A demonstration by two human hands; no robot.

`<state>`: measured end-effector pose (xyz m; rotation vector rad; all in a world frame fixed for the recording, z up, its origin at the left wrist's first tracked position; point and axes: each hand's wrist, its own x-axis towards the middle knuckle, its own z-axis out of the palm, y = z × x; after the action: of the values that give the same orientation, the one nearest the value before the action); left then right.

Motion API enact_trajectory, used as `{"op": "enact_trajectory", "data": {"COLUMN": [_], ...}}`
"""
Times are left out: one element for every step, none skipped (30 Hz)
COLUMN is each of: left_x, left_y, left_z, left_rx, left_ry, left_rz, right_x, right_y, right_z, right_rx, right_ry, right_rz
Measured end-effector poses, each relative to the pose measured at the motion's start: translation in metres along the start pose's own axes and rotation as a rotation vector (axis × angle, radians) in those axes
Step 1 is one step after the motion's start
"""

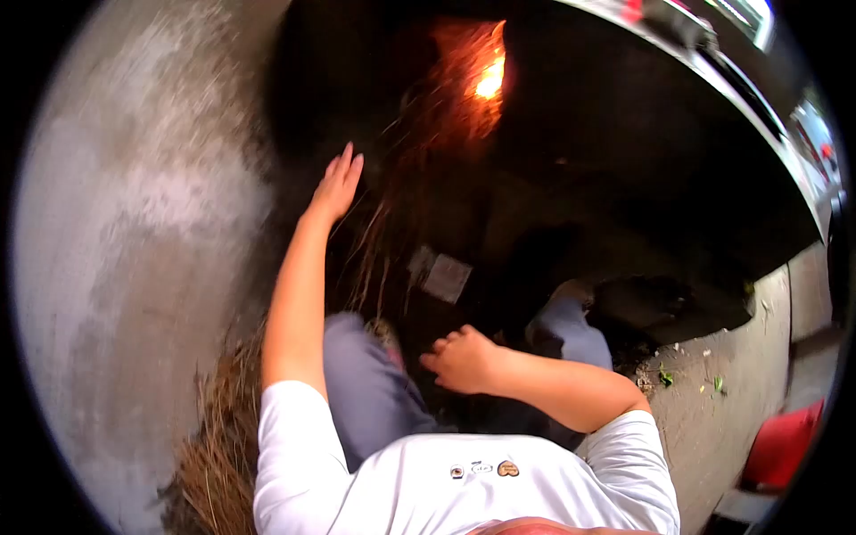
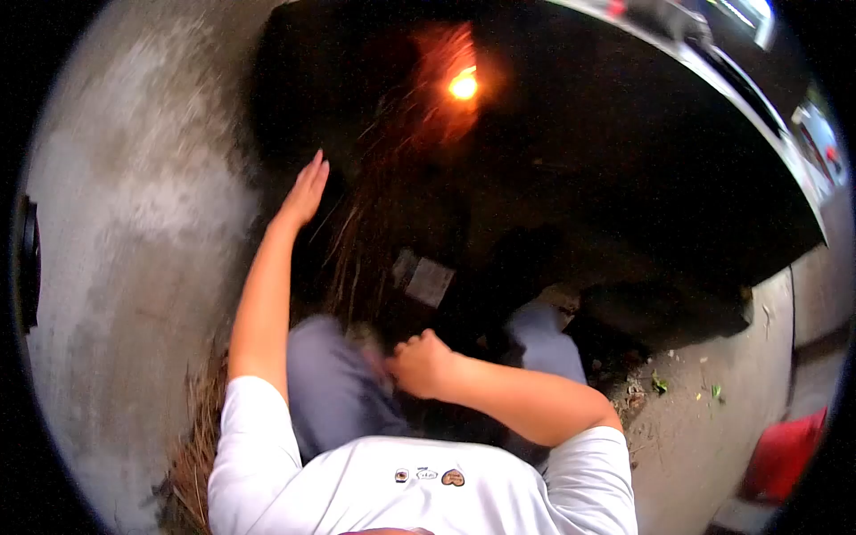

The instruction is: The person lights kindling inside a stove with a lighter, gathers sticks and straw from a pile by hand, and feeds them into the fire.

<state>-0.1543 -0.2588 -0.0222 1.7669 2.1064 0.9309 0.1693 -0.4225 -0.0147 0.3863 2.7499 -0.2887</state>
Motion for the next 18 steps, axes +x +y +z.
{"op": "enact_trajectory", "data": {"left_x": [-0.02,-0.035,-0.054,-0.074,-0.105,-0.136,-0.166,-0.208,-0.243,-0.282,-0.321,-0.359,-0.395,-0.428,-0.463,-0.485,-0.506,-0.502], "left_y": [0.007,0.011,0.002,-0.013,-0.025,-0.025,-0.046,-0.055,-0.057,-0.07,-0.076,-0.077,-0.074,-0.066,-0.061,-0.054,-0.049,-0.01], "left_z": [-0.027,-0.052,-0.073,-0.095,-0.12,-0.148,-0.173,-0.201,-0.226,-0.248,-0.266,-0.279,-0.288,-0.292,-0.288,-0.283,-0.273,-0.259], "left_rx": [-0.033,-0.039,0.001,0.096,0.196,0.291,0.402,0.412,0.413,0.431,0.447,0.461,0.477,0.489,0.558,0.541,0.385,0.308], "left_ry": [-0.018,-0.047,-0.044,-0.074,-0.124,-0.221,-0.27,-0.31,-0.351,-0.359,-0.393,-0.426,-0.528,-0.633,-0.668,-0.779,-0.884,-0.877], "left_rz": [-0.031,-0.005,-0.014,-0.036,-0.164,-0.214,-0.263,-0.395,-0.502,-0.588,-0.724,-0.852,-0.957,-1.057,-1.128,-1.263,-1.471,-1.556], "right_x": [0.001,0.0,-0.003,-0.005,-0.002,-0.008,-0.01,-0.011,-0.016,-0.016,-0.019,-0.022,-0.024,-0.026,-0.029,-0.028,-0.027,-0.027], "right_y": [-0.002,0.003,0.002,0.005,0.006,0.003,-0.001,-0.003,-0.005,-0.007,-0.009,-0.012,-0.014,-0.015,-0.015,-0.017,-0.017,-0.018], "right_z": [0.001,0.004,-0.006,-0.001,0.01,-0.006,-0.014,-0.013,-0.019,-0.02,-0.023,-0.025,-0.025,-0.026,-0.027,-0.028,-0.028,-0.029], "right_rx": [-0.017,0.012,0.037,0.047,0.048,0.03,0.056,0.103,0.103,0.098,0.096,0.095,0.091,0.092,0.094,0.095,0.097,0.077], "right_ry": [-0.011,0.016,0.005,0.101,0.134,0.133,0.137,0.174,0.181,0.196,0.183,0.173,0.162,0.155,0.134,0.109,0.101,0.093], "right_rz": [-0.005,-0.022,-0.023,-0.055,-0.073,-0.086,-0.081,-0.138,-0.158,-0.203,-0.226,-0.24,-0.25,-0.275,-0.257,-0.236,-0.251,-0.221]}}
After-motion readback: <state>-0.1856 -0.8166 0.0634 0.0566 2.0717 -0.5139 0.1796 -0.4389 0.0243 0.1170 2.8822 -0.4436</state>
